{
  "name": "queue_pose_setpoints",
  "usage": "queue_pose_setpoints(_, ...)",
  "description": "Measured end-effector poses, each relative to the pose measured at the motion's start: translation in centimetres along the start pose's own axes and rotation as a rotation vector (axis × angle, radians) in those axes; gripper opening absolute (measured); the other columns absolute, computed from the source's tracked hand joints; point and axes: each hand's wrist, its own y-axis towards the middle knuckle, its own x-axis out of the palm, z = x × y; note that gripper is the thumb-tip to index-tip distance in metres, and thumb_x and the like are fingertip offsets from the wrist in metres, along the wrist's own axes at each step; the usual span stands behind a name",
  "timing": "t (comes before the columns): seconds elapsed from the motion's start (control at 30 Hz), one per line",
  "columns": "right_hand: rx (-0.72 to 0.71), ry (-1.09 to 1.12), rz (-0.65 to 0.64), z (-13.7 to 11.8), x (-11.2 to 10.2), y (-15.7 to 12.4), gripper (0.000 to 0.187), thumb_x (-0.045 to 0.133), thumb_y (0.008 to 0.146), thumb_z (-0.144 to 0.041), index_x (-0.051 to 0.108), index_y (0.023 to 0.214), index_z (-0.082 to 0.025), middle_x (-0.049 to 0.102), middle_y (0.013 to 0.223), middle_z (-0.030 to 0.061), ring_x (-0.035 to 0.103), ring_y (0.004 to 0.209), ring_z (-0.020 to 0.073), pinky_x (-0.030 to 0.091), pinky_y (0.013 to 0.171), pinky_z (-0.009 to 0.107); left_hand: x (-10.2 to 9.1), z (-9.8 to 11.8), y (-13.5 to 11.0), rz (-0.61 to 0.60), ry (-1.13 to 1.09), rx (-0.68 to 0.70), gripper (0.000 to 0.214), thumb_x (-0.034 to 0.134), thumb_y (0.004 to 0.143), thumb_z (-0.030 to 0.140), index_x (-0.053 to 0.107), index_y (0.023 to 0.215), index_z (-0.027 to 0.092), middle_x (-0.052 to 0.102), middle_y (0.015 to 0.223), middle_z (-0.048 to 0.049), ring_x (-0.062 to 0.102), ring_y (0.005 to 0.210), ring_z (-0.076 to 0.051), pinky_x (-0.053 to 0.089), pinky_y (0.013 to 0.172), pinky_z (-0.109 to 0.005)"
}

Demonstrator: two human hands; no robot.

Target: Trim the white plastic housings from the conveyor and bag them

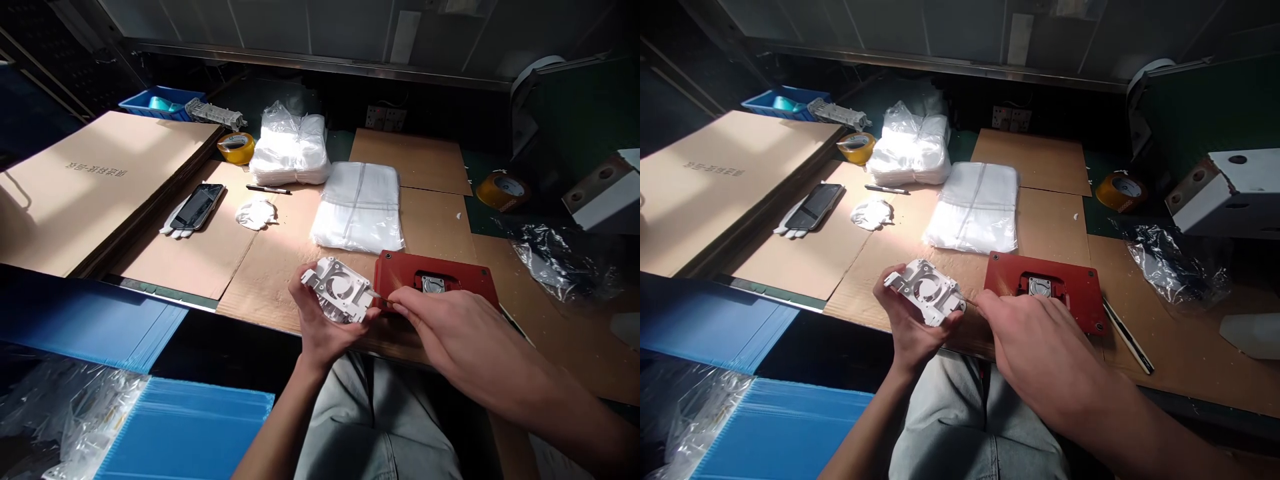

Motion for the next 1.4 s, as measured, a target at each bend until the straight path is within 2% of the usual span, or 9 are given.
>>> queue_pose_setpoints(0.23, 0.165, -0.099, -0.151, -0.8, -0.6, 0.0, 0.024, 0.049, 0.085, -0.003, 0.057, 0.079, -0.026, 0.06, 0.061, -0.0048, 0.054, 0.052, 0.0159, 0.025, 0.053, 0.029, 0.1, -0.1, -0.1, 0.005, -0.01, -0.004, 0.096, 0.092, 0.059, 0.046, 0.034, 0.133, 0.029, 0.041, 0.124, -0.0072, 0.057, 0.102, -0.022, 0.055, 0.083, -0.035)
queue_pose_setpoints(0.47, 0.109, -0.188, 0.013, -0.9, 0.3, -1.0, 0.027, 0.047, 0.087, -0.006, 0.064, 0.092, -0.027, 0.066, 0.07, -0.0029, 0.059, 0.057, 0.0173, 0.028, 0.058, 0.032, 0.1, -0.1, -0.3, 0.015, -0.006, -0.015, 0.096, 0.092, 0.059, 0.044, 0.034, 0.134, 0.03, 0.04, 0.124, -0.0071, 0.056, 0.101, -0.021, 0.054, 0.083, -0.034)
queue_pose_setpoints(0.63, 0.053, -0.18, 0.011, -0.8, 0.3, -1.1, 0.029, 0.048, 0.086, -0.005, 0.064, 0.093, -0.028, 0.065, 0.068, -0.0044, 0.056, 0.051, 0.0154, 0.027, 0.055, 0.032, 0.1, -0.1, -0.5, 0.012, -0.001, -0.037, 0.099, 0.093, 0.058, 0.043, 0.033, 0.135, 0.03, 0.04, 0.125, -0.0085, 0.057, 0.103, -0.024, 0.055, 0.083, -0.037)
queue_pose_setpoints(0.77, 0.066, -0.282, 0.101, -1.3, 0.6, -1.1, 0.029, 0.044, 0.089, -0.006, 0.065, 0.095, -0.025, 0.065, 0.068, -0.0019, 0.057, 0.05, 0.0178, 0.027, 0.055, 0.033, 0.2, -0.3, -0.6, 0.019, 0.009, -0.016, 0.1, 0.093, 0.057, 0.042, 0.033, 0.136, 0.029, 0.04, 0.125, -0.0082, 0.057, 0.106, -0.025, 0.054, 0.087, -0.038)
queue_pose_setpoints(0.9, 0.057, -0.337, 0.105, -1.9, 0.6, -1.2, 0.03, 0.045, 0.087, -0.006, 0.067, 0.094, -0.025, 0.065, 0.066, -0.002, 0.058, 0.048, 0.018, 0.025, 0.053, 0.034, 0.3, -0.4, -0.6, 0.03, 0.031, 0.006, 0.1, 0.092, 0.057, 0.045, 0.033, 0.136, 0.029, 0.039, 0.126, -0.0088, 0.055, 0.109, -0.025, 0.054, 0.089, -0.04)
queue_pose_setpoints(1.0, 0.059, -0.352, 0.132, -2.0, 0.5, -1.3, 0.03, 0.045, 0.088, -0.006, 0.067, 0.098, -0.024, 0.067, 0.068, -0.0012, 0.061, 0.051, 0.0181, 0.027, 0.054, 0.033, 0.3, -0.3, -0.6, 0.038, 0.031, -0.038, 0.099, 0.092, 0.058, 0.046, 0.033, 0.136, 0.029, 0.039, 0.126, -0.0091, 0.056, 0.106, -0.025, 0.055, 0.086, -0.039)
queue_pose_setpoints(1.17, -0.003, -0.321, 0.144, -2.2, 0.7, -1.4, 0.031, 0.044, 0.092, -0.007, 0.068, 0.104, -0.022, 0.064, 0.065, -0.0014, 0.059, 0.05, 0.0167, 0.027, 0.051, 0.033, 0.4, -0.2, -0.5, 0.056, 0.039, -0.001, 0.098, 0.092, 0.058, 0.046, 0.033, 0.135, 0.028, 0.04, 0.125, -0.0081, 0.056, 0.106, -0.024, 0.054, 0.088, -0.037)
queue_pose_setpoints(1.27, 0.011, -0.229, 0.127, -1.8, 0.8, -1.6, 0.034, 0.043, 0.094, -0.008, 0.07, 0.107, -0.023, 0.069, 0.072, 0.0006, 0.064, 0.058, 0.0174, 0.037, 0.054, 0.031, 0.3, -0.2, -0.6, 0.043, 0.036, -0.023, 0.097, 0.091, 0.059, 0.046, 0.032, 0.134, 0.029, 0.039, 0.125, -0.0085, 0.057, 0.106, -0.024, 0.054, 0.087, -0.038)
queue_pose_setpoints(1.4, 0.053, 0.031, 0.175, 0.8, 0.6, -3.4, 0.031, 0.044, 0.1, -0.018, 0.07, 0.116, -0.026, 0.077, 0.105, 0.0032, 0.074, 0.089, 0.0189, 0.053, 0.079, 0.029, 0.2, 0.0, -0.4, 0.044, 0.06, -0.012, 0.094, 0.09, 0.06, 0.048, 0.033, 0.132, 0.028, 0.039, 0.125, -0.0088, 0.057, 0.106, -0.023, 0.056, 0.083, -0.036)
